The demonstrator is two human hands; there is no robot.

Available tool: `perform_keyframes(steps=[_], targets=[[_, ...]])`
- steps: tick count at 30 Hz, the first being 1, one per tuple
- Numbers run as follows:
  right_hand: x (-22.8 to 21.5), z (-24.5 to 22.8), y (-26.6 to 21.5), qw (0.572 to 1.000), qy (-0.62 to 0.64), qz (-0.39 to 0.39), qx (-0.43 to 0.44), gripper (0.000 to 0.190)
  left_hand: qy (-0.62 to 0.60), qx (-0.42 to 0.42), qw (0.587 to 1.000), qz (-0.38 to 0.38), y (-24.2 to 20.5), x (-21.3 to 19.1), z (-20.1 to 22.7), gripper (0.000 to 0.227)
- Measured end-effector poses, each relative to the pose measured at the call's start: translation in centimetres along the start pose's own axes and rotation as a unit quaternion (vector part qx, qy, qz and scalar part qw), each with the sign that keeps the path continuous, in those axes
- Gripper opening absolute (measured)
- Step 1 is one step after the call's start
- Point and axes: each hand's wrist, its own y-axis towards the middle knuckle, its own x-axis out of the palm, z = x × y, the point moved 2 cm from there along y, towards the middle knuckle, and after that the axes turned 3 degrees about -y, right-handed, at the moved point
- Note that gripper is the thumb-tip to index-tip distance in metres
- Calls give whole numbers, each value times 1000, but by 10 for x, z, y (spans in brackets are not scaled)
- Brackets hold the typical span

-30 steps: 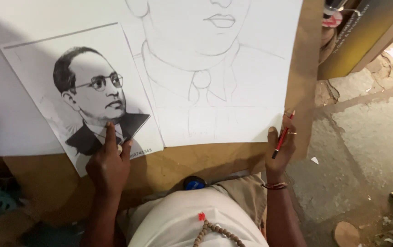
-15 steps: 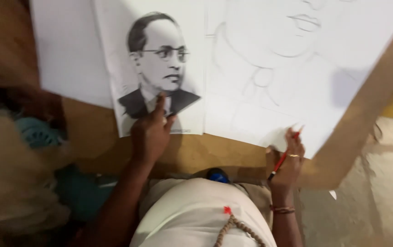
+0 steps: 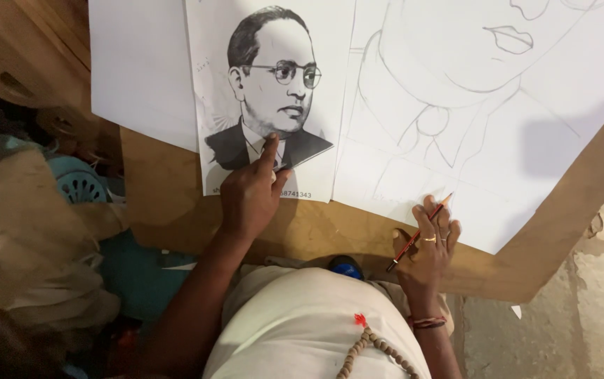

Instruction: Sketching a portrait of B.R. Ambedkar using a pencil and a reference photo.

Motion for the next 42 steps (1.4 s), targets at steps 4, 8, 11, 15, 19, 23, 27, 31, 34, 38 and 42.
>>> perform_keyframes(steps=[4,8,11,15,19,23,27,31,34,38,42], targets=[[2,0,-1,1000,-1,1,0,52,-1,0,1000,0,1,-1,2,70],[1,-1,-1,1000,0,19,-16,51,-2,-1,1000,-4,1,-1,3,71],[1,-2,-1,1000,0,21,-19,51,4,-3,1000,-7,0,0,2,71],[3,0,-2,1000,0,25,-17,50,4,-9,1000,-10,1,-2,5,70],[4,1,-1,999,-7,37,-11,48,2,2,1000,-6,2,-2,6,70],[2,2,0,999,-2,43,-14,46,-4,13,1000,3,4,-3,10,67],[1,0,1,999,-3,42,-22,44,-1,15,1000,3,5,-5,10,66],[1,-1,2,999,-10,42,-19,43,2,17,1000,0,2,-2,8,68],[-3,-3,6,998,-16,53,-20,43,7,5,1000,-14,4,-4,9,69],[-25,-1,14,998,6,56,-30,43,37,-19,998,-42,6,2,10,67],[-37,7,28,996,69,44,-22,40,47,-9,999,-22,1,4,8,65]])
